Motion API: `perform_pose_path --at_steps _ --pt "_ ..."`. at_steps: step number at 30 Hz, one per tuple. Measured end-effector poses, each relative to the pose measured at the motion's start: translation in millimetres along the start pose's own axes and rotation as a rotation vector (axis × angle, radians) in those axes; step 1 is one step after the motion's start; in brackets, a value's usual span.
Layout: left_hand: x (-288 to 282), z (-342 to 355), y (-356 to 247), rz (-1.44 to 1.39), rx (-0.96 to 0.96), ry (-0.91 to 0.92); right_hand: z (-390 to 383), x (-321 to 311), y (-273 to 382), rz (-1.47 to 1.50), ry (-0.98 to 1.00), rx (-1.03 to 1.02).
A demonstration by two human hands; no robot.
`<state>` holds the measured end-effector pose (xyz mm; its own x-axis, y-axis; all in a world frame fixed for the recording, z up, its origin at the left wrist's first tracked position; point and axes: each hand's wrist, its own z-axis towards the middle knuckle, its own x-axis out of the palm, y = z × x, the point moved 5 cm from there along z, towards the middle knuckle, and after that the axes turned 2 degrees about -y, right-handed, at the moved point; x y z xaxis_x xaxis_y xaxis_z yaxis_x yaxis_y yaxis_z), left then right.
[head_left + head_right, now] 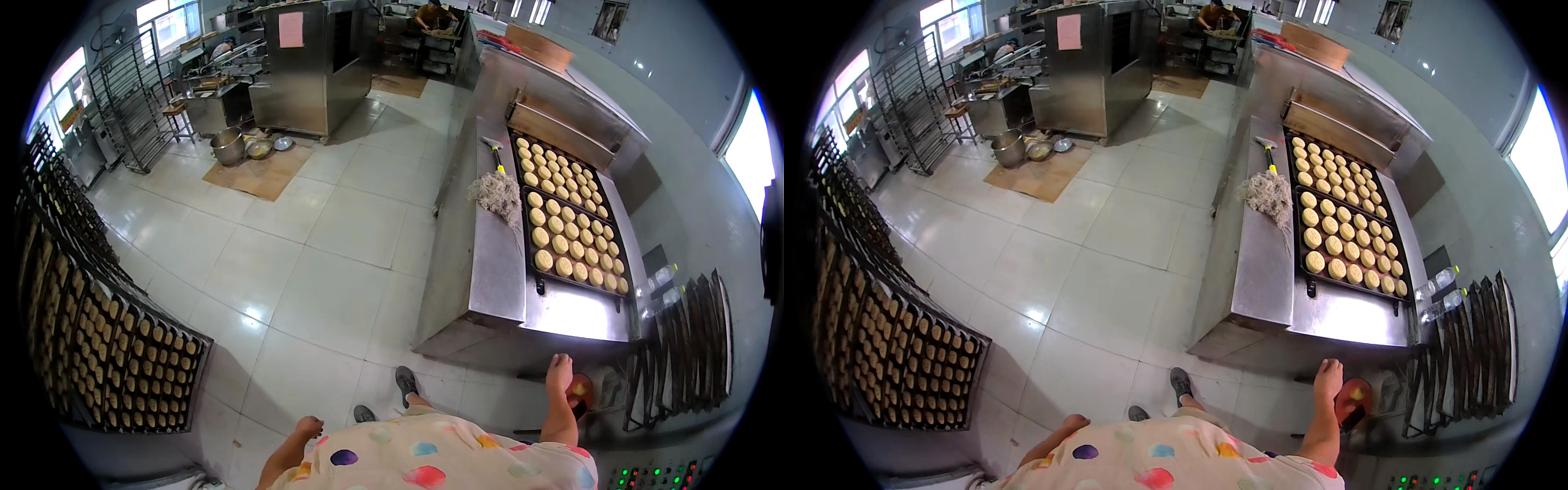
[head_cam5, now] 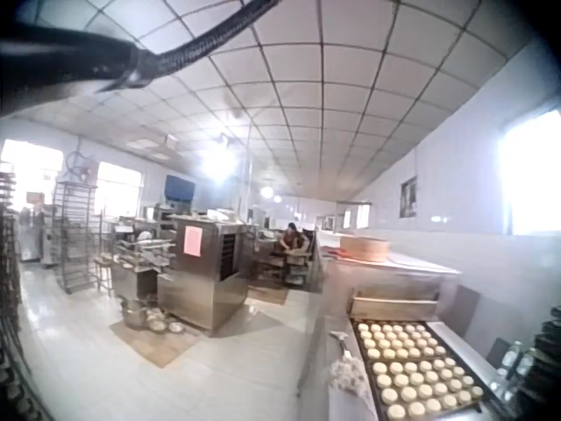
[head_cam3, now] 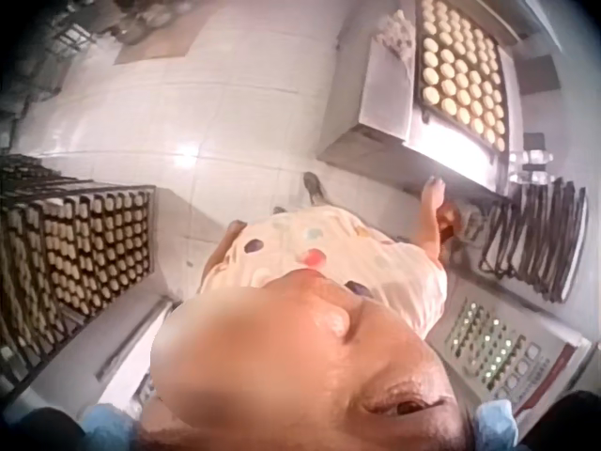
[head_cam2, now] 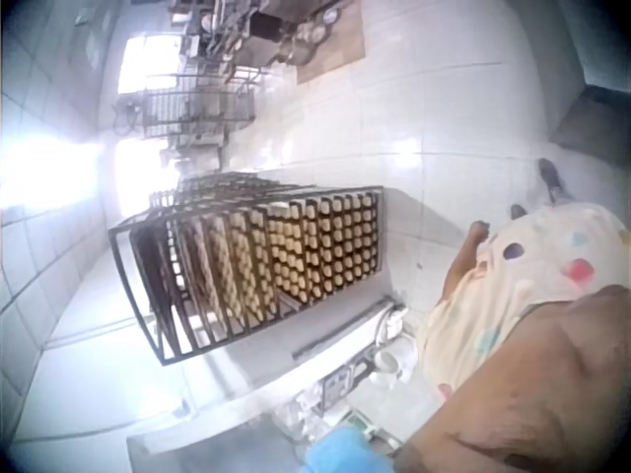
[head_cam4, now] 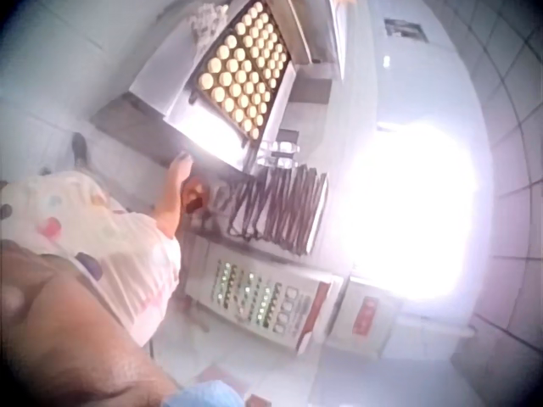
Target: The person takes trays of patterned round cookies from a rack and places them into an oven, later walking to another area to handle bins of grain or dough.
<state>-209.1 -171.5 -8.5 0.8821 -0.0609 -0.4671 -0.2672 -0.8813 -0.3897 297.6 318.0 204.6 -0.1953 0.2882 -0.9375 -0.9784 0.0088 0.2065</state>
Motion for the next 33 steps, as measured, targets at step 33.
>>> perform_pose_path --at_steps 33 --pt "45.4 -10.4 -134.3 -0.457 0.111 -0.104 -1.9 153.7 -117.4 0.576 0.176 0.619"
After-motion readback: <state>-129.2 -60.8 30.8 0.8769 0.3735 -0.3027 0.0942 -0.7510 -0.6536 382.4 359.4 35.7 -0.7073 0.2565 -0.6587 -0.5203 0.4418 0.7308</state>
